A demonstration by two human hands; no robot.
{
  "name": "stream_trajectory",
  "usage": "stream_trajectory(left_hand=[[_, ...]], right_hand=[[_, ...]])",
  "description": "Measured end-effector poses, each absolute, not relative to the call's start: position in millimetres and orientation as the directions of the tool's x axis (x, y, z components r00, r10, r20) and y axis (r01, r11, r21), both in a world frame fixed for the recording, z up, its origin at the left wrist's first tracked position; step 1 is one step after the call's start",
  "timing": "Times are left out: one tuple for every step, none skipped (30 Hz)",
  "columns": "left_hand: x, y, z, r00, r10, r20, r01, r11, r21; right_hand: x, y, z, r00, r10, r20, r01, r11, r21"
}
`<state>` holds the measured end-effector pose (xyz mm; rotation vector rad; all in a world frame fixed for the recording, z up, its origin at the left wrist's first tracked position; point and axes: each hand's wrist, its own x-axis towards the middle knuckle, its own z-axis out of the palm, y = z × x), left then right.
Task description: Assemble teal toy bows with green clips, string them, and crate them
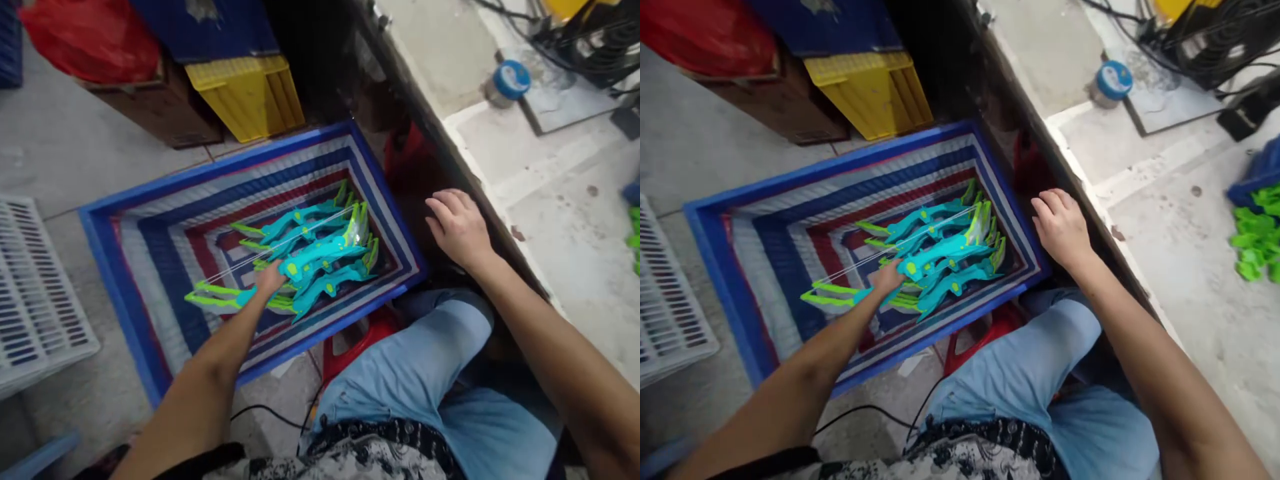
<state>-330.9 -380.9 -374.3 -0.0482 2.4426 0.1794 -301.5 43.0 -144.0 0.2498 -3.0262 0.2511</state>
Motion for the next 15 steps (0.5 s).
stream_trajectory(left_hand=[[-332.5, -375.4, -389.9, -0.750, 0.013, -0.662, -0.081, 0.991, 0.111], [-333.6, -370.4, -404.8, -0.732, 0.007, -0.682, -0.086, 0.991, 0.102], [-334.2, -366.0, -418.9, -0.717, 0.000, -0.697, -0.095, 0.991, 0.097], [-334.3, -362.5, -432.0, -0.704, 0.002, -0.710, -0.100, 0.990, 0.102], [-334.1, -359.7, -444.1, -0.692, 0.005, -0.722, -0.105, 0.989, 0.107], [-333.5, -357.9, -455.3, -0.679, 0.009, -0.734, -0.109, 0.987, 0.114], [-332.6, -357.0, -465.6, -0.667, 0.013, -0.745, -0.114, 0.986, 0.120], [-331.5, -356.8, -475.1, -0.655, 0.017, -0.756, -0.120, 0.985, 0.126], [-330.2, -357.1, -483.9, -0.644, 0.018, -0.765, -0.125, 0.984, 0.129], [-328.7, -357.8, -492.2, -0.635, 0.018, -0.772, -0.130, 0.983, 0.130], [-327.2, -358.6, -499.9, -0.627, 0.017, -0.778, -0.135, 0.982, 0.131], [-325.7, -359.1, -507.0, -0.622, 0.017, -0.782, -0.138, 0.982, 0.131], [-324.1, -359.4, -513.6, -0.619, 0.019, -0.785, -0.141, 0.981, 0.135], [-322.4, -359.2, -519.6, -0.616, 0.024, -0.788, -0.142, 0.980, 0.141], [-320.8, -358.7, -525.0, -0.613, 0.033, -0.790, -0.142, 0.978, 0.151]], right_hand=[[-307.8, 39.9, -162.6, -0.992, -0.125, 0.032, -0.129, 0.977, -0.173], [-311.9, 36.0, -183.1, -0.994, -0.082, -0.069, -0.068, 0.980, -0.189], [-314.3, 31.4, -205.2, -0.982, -0.029, -0.186, 0.008, 0.980, -0.197], [-315.8, 26.2, -228.0, -0.952, 0.034, -0.306, 0.095, 0.978, -0.186], [-316.7, 20.9, -250.7, -0.905, 0.111, -0.410, 0.187, 0.971, -0.151], [-317.4, 16.0, -272.0, -0.855, 0.195, -0.481, 0.272, 0.957, -0.096], [-318.3, 12.1, -291.2, -0.811, 0.278, -0.515, 0.342, 0.939, -0.031], [-319.5, 9.7, -307.5, -0.780, 0.350, -0.518, 0.394, 0.919, 0.028], [-320.9, 9.1, -320.7, -0.766, 0.403, -0.501, 0.428, 0.901, 0.070], [-322.6, 10.4, -330.7, -0.764, 0.435, -0.477, 0.448, 0.889, 0.093], [-324.1, 13.3, -337.8, -0.771, 0.446, -0.455, 0.456, 0.885, 0.095], [-325.2, 17.3, -342.7, -0.780, 0.441, -0.444, 0.454, 0.887, 0.085], [-325.8, 21.8, -346.0, -0.785, 0.432, -0.444, 0.450, 0.890, 0.070], [-325.7, 26.3, -348.2, -0.791, 0.419, -0.447, 0.444, 0.894, 0.053], [-325.0, 30.2, -349.8, -0.797, 0.406, -0.447, 0.438, 0.898, 0.035]])
